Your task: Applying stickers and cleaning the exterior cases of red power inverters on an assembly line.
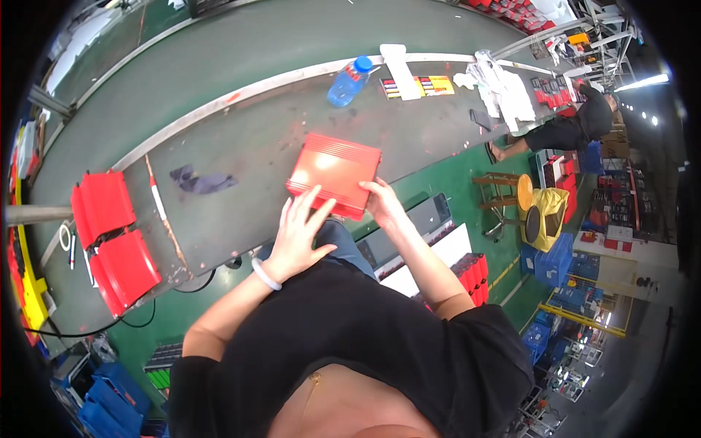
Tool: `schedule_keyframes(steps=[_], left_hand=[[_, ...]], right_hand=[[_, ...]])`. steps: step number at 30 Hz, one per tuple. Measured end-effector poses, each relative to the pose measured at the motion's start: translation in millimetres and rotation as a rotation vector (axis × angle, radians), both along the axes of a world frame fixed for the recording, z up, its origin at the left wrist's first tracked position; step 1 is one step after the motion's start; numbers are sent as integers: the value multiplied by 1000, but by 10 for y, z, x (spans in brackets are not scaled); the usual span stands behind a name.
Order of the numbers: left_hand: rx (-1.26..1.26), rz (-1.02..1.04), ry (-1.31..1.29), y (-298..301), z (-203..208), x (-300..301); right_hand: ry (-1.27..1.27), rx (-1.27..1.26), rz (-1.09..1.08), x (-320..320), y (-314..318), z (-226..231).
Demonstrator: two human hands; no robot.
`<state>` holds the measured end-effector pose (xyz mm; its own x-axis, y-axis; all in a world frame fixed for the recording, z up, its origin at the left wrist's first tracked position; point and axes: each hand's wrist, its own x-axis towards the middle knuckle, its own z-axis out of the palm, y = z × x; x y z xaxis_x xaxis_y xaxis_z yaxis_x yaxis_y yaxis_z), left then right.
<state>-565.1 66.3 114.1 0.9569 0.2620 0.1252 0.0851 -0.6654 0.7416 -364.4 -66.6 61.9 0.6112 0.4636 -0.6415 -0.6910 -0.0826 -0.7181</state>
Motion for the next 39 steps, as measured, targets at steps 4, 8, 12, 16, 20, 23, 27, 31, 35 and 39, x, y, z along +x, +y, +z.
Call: schedule_keyframes(steps=[4,8,12,16,20,23,27,31,35,39], left_hand=[[-104,241,37,-241,-191,668],[-47,248,106,-576,-317,1520],[-134,270,110,-884,-361,2259],[-149,362,119,-1034,-383,2675],[-115,394,163,-1034,-334,2903],[-111,454,192,-1007,-262,3015],[-120,538,179,-960,-254,3139],[-118,597,190,-920,-299,3219],[-120,558,151,-817,-326,3322],[-138,590,77,-684,-357,3393]], right_hand=[[-24,-12,151,1236,-389,-356],[-1,12,294,2363,-551,-563],[-329,-309,847,3191,-605,-553],[-1004,-512,676,4017,-485,-509],[-1275,-610,617,4594,70,-716],[-1279,-858,665,4619,560,-923],[-1291,-951,622,4488,1049,-1071],[-1400,-962,557,4456,1153,-1181],[-1428,-881,547,4546,1000,-1298],[-1433,-512,314,4478,897,-1254]])
